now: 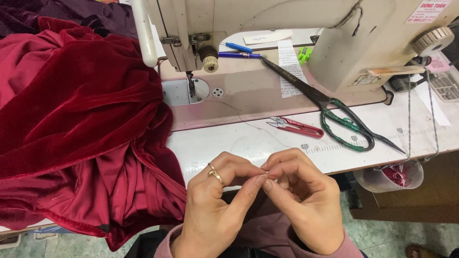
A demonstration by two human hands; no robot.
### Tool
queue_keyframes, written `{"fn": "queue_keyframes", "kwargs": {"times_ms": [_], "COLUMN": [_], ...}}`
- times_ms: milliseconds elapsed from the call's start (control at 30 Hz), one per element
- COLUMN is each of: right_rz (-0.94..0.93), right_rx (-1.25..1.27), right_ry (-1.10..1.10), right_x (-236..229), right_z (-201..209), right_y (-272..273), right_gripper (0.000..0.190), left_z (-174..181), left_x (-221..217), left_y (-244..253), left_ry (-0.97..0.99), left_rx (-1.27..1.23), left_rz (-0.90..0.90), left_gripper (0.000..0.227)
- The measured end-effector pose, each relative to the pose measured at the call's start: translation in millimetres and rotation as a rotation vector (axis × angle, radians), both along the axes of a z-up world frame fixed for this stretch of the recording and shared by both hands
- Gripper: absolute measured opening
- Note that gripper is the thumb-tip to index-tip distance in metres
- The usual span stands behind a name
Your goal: Threading an industrial sewing machine needle and preparing red velvet fabric for sewing.
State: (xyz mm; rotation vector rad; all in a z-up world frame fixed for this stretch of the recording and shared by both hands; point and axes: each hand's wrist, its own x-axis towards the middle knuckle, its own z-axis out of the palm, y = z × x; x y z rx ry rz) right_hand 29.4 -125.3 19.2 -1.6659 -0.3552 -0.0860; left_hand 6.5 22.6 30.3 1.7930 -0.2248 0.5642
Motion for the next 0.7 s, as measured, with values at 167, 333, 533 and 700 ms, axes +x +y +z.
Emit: {"fn": "queue_keyframes", "kwargs": {"times_ms": [167, 333, 533, 700], "right_rz": [-0.026, -0.026, -0.008, 0.023], "right_rx": [-0.031, -0.073, -0.096, -0.121], "right_ry": [-0.038, -0.057, -0.093, -0.131], "right_x": [0.9, -0.2, -0.7, 0.2], "right_z": [4.6, 5.6, 5.8, 11.3], "right_y": [1.3, 1.6, 0.2, -4.3], "right_gripper": [0.008, 0.008, 0.01, 0.009], "left_z": [4.3, -1.4, 0.4, 2.7], "left_x": [-2.3, -0.6, 1.4, 2.6], "left_y": [6.7, 7.3, 3.8, 1.9], "left_ry": [0.076, 0.054, -0.045, -0.084], "left_rx": [-0.019, 0.023, 0.029, 0.087], "left_rz": [0.019, -0.006, -0.029, -0.03], "left_gripper": [0.005, 0.028, 0.012, 0.005]}}
